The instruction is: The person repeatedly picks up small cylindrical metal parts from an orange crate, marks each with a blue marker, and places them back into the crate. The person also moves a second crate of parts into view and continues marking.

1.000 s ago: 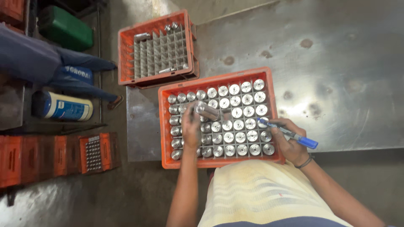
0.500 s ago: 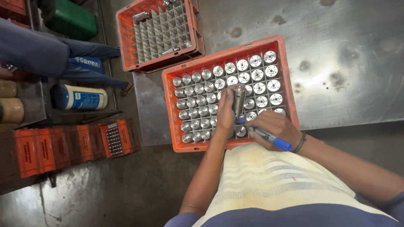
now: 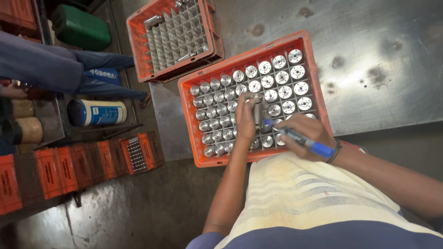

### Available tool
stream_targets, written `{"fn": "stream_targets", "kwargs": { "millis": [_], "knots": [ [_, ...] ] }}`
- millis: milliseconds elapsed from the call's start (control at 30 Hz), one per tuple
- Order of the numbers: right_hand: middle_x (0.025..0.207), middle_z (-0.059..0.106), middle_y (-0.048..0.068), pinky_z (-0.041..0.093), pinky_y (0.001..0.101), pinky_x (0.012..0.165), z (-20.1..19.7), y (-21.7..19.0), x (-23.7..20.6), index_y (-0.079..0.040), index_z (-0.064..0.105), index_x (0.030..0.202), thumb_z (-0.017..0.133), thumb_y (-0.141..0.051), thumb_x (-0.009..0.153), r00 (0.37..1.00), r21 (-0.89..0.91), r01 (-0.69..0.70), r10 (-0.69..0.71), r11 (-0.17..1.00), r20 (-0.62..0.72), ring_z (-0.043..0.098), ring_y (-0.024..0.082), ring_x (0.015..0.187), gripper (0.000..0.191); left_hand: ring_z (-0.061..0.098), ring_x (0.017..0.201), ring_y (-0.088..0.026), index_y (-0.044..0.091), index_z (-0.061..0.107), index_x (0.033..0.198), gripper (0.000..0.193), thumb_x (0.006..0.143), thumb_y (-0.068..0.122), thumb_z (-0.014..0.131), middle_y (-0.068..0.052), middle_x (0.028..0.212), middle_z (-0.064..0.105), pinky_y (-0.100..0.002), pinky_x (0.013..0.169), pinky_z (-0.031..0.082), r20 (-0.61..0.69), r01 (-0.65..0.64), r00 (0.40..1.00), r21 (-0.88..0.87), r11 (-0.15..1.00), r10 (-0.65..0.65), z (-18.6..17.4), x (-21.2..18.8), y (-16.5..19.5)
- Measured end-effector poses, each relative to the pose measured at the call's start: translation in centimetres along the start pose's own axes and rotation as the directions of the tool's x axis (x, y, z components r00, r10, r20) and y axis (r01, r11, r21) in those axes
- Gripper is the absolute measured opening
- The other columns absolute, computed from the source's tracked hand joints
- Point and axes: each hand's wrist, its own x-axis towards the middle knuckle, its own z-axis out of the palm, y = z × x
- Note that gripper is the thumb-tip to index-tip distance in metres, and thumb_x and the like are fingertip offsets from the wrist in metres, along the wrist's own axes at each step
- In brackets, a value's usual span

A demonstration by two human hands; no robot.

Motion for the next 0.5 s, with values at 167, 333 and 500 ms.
{"fn": "stream_targets", "kwargs": {
  "millis": [167,333,500],
  "knots": [
    [0.099,0.074,0.013,0.057,0.0271,0.066,-1.5,1.1,-0.3,-0.002,0.069,0.112,0.068,-0.015,0.098,0.982,-0.023,-0.102,0.097,0.994,-0.165,0.073,0.018,0.079,0.019,0.071,0.086,-0.033,0.004,0.062,0.12,0.043,0.085,0.026,0.072,-0.021,0.109,0.065,-0.047,0.076,0.058,-0.1,0.049,0.987,0.93,0.365,0.124,-1.0,-0.6,3.1],
    [0.097,0.075,0.013,0.054,0.028,0.065,-2.5,1.0,-0.8,-0.002,0.07,0.114,0.069,-0.017,0.098,0.966,-0.036,-0.197,0.188,0.98,-0.178,0.071,0.014,0.076,0.021,0.07,0.094,-0.037,0.001,0.069,0.121,0.046,0.082,0.024,0.079,-0.022,0.118,0.062,-0.046,0.082,0.057,-0.052,-0.039,0.968,0.936,0.349,0.247,-0.3,-0.3,3.6],
    [0.095,0.075,0.013,0.056,0.027,0.065,-2.8,1.1,-0.7,-0.001,0.067,0.118,0.069,-0.019,0.099,0.953,-0.004,-0.245,0.24,0.969,-0.186,0.074,0.014,0.08,0.026,0.073,0.081,-0.031,0.003,0.07,0.12,0.043,0.082,0.022,0.079,-0.021,0.117,0.065,-0.043,0.074,0.059,-0.036,-0.054,0.961,0.948,0.315,0.274,-0.8,0.1,2.6]
  ]
}}
